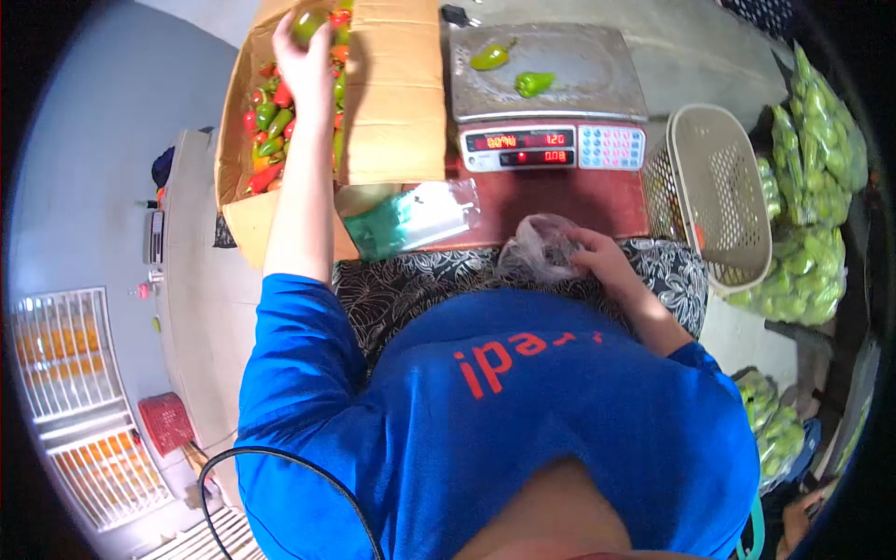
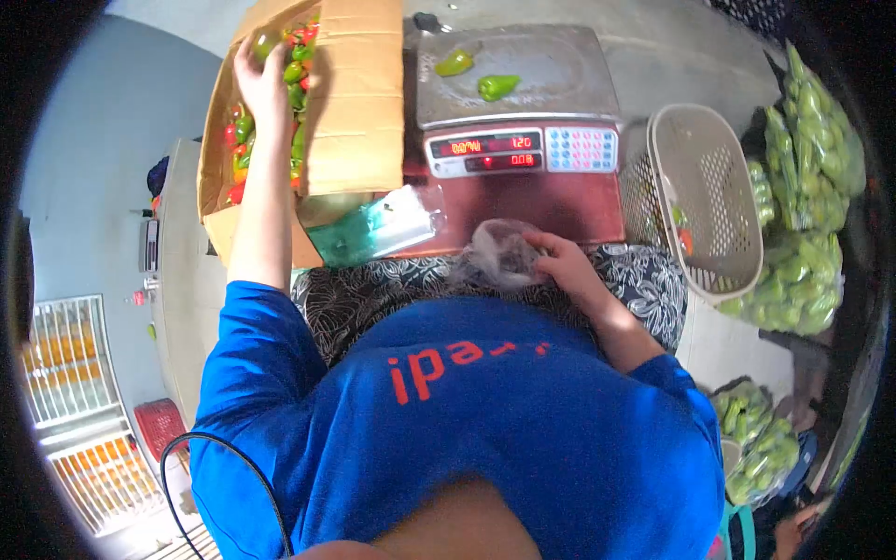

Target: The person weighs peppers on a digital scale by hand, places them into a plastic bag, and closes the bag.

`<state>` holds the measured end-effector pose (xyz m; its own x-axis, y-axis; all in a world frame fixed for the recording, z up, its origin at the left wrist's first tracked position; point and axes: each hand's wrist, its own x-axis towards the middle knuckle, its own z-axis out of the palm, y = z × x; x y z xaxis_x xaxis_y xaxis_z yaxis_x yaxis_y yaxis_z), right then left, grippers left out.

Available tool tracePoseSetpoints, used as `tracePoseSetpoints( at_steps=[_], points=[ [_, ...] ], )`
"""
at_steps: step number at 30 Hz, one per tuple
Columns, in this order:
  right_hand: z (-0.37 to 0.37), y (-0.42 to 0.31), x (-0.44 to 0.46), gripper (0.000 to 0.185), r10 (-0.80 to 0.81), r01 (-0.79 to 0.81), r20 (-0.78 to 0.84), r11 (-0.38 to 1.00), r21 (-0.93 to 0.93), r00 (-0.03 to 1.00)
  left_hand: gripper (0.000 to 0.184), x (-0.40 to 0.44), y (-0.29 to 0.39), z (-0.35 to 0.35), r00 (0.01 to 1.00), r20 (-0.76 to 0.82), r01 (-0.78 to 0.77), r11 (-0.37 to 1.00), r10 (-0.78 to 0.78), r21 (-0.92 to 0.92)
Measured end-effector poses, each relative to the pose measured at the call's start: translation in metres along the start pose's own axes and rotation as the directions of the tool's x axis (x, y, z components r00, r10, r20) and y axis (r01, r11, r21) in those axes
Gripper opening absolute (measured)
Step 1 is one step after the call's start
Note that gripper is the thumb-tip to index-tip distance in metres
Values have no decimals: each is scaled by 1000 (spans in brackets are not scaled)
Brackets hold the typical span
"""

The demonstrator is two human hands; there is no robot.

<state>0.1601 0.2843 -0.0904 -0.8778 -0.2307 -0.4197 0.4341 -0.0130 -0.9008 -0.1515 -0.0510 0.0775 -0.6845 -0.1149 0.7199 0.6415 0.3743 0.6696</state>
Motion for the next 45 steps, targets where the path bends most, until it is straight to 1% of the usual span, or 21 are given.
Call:
tracePoseSetpoints(
  at_steps=[1, 2, 3, 4, 5, 6, 8, 10, 12, 16, 19, 22, 27, 31, 33, 36, 38, 41, 42, 43, 45],
  points=[
    [-7, 11, 5, 57, 35, -35, 25, 999, -18, 999, 52, -10, 31, 31, 996, 88, 39, 986, -25, -164],
    [-9, 13, 3, 57, 2, -2, 5, 1000, -8, 1000, 55, -20, 52, 54, 965, 252, 107, 985, -71, -135],
    [-7, 13, 3, 56, -36, 36, -17, 999, 2, 999, 56, -23, 46, 80, 940, 339, -76, 989, 28, 130],
    [-5, 12, 3, 56, -81, 81, -40, 997, 9, 996, 57, -30, 1, 111, 890, 450, 27, 995, -66, 92],
    [-6, 11, 3, 56, -78, 78, -29, 997, 0, 997, 56, -51, 24, 130, 836, 548, 7, 999, -25, 35],
    [-7, 10, 3, 56, -76, 75, -21, 997, -8, 997, 55, -61, 3, 156, 770, 638, -87, 993, 20, 73],
    [-11, 8, 2, 56, -64, 63, -10, 998, -26, 998, 57, -82, 16, 180, 626, 765, -157, 937, -150, 313],
    [-13, 19, 6, 56, -90, 90, -7, 996, -5, 996, 57, -93, 8, 202, 590, 793, -161, 940, -153, 301],
    [-16, 25, 8, 56, -116, 116, -4, 993, 23, 993, 60, -96, -5, 221, 652, 757, -310, 900, -34, 307],
    [-19, 20, 4, 56, -78, 76, 25, 994, 74, 997, 56, -88, -13, 237, 676, 733, -297, 885, -72, 360],
    [-19, 26, 11, 56, -78, 76, 19, 995, 70, 997, 52, -84, -23, 238, 528, 819, -271, 870, -224, 413],
    [-19, 29, 14, 56, -71, 67, 30, 992, 107, 997, 49, -84, -23, 230, 519, 811, -304, 829, -269, 470],
    [-16, 24, 12, 56, -50, 48, 20, 993, 109, 999, 41, -65, -4, 193, 732, 672, -422, 851, 115, 314],
    [-19, 23, 11, 58, -65, 68, -28, 993, 99, 997, 27, -45, 23, 100, 774, 582, -468, 845, 251, 258],
    [-19, 19, 9, 60, -113, 115, -42, 992, 49, 993, 21, -33, 17, 45, 834, 517, -435, 806, 193, 401],
    [-15, 7, 5, 60, -49, 51, -21, 992, 113, 999, 23, -27, -33, -21, 934, 297, -11, 816, -198, 579],
    [-13, 23, 12, 60, -71, 69, 13, 991, 112, 997, 24, -31, -71, -41, 956, 275, -57, 855, -102, 515],
    [-10, 17, 17, 59, -99, 97, 16, 992, 80, 995, 23, -59, 12, 27, 925, 338, 43, 930, -175, 365],
    [-7, 14, 16, 59, -98, 97, 19, 993, 63, 995, 24, -65, 49, 47, 764, 612, -493, 797, 205, 349],
    [-5, 14, 17, 58, -87, 85, 32, 994, 68, 996, 26, -73, 42, 76, 838, 540, -315, 877, 77, 364],
    [-3, 15, 21, 57, -76, 72, 51, 995, 73, 996, 31, -70, 33, 127, 690, 714, -420, 870, 120, 259]
  ],
)
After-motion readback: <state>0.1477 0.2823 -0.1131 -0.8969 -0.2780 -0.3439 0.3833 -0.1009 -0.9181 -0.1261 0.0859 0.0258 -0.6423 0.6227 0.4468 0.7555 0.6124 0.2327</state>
